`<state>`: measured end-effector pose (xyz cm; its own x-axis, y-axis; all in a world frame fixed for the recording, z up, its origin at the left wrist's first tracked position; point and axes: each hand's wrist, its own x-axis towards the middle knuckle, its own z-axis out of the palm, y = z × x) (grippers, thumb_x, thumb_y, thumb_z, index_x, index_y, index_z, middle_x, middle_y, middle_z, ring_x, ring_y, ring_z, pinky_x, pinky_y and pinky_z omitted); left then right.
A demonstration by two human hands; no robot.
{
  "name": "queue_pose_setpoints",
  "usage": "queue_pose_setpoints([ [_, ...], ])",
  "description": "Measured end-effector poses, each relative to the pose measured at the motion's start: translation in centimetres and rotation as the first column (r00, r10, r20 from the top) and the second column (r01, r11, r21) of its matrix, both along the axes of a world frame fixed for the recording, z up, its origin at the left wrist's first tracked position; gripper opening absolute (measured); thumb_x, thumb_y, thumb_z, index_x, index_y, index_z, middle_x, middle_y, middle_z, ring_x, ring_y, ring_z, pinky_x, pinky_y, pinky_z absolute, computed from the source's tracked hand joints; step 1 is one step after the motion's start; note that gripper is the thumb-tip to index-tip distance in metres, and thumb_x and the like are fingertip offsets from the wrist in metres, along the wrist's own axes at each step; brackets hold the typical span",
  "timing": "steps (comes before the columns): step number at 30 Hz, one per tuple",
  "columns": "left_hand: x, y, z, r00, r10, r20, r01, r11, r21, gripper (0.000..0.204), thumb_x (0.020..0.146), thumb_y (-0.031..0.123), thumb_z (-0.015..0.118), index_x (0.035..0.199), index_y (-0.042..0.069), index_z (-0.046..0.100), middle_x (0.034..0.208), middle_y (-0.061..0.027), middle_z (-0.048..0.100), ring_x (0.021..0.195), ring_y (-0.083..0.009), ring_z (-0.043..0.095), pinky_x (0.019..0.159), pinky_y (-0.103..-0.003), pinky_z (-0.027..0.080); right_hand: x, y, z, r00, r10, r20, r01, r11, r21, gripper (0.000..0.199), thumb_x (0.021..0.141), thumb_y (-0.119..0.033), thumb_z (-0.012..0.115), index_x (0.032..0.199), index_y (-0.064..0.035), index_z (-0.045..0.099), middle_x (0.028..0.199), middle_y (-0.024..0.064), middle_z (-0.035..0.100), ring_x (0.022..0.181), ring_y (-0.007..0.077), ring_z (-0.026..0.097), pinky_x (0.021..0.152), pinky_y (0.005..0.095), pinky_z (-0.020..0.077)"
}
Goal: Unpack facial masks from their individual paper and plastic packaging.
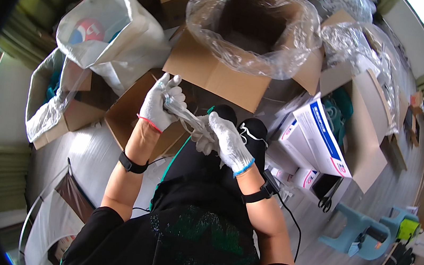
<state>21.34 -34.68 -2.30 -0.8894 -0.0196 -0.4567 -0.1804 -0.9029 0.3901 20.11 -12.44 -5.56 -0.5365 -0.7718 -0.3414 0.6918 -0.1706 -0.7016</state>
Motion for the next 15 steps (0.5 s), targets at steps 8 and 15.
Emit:
queue_pose_setpoints([
  [8,-1.2,3.7,-1.7,0.989,0.002,0.147,0.003,1.000,-0.031,0.028,0.105,0.041,0.056,0.104,0.015,0.067,0.063,0.0081,0.036,0.056,-0.0107,0.038,0.057,-0.030,0.037,0.3,4.1,-1.0,0.974,-0.214,-0.069,0.217,0.975,0.044,0.047,0.105,-0.041,0.060,0.117,0.0039,0.066,0.089,0.0114,0.069,0.065,0.0118,0.064,0.058,0.0236,0.0511],
  [15,-1.1,3.8,-4.2,0.988,0.024,0.155,-0.016,0.998,-0.055,0.025,0.103,0.040,0.060,0.101,0.017,0.069,0.063,0.0079,0.040,0.058,-0.0110,0.041,0.060,-0.032,0.038,0.6,5.1,-0.9,0.940,-0.204,-0.275,0.281,0.918,0.281,0.017,0.096,-0.017,0.068,0.103,-0.0014,0.069,0.081,0.0049,0.068,0.068,0.0110,0.065,0.062,0.0239,0.0525],
])
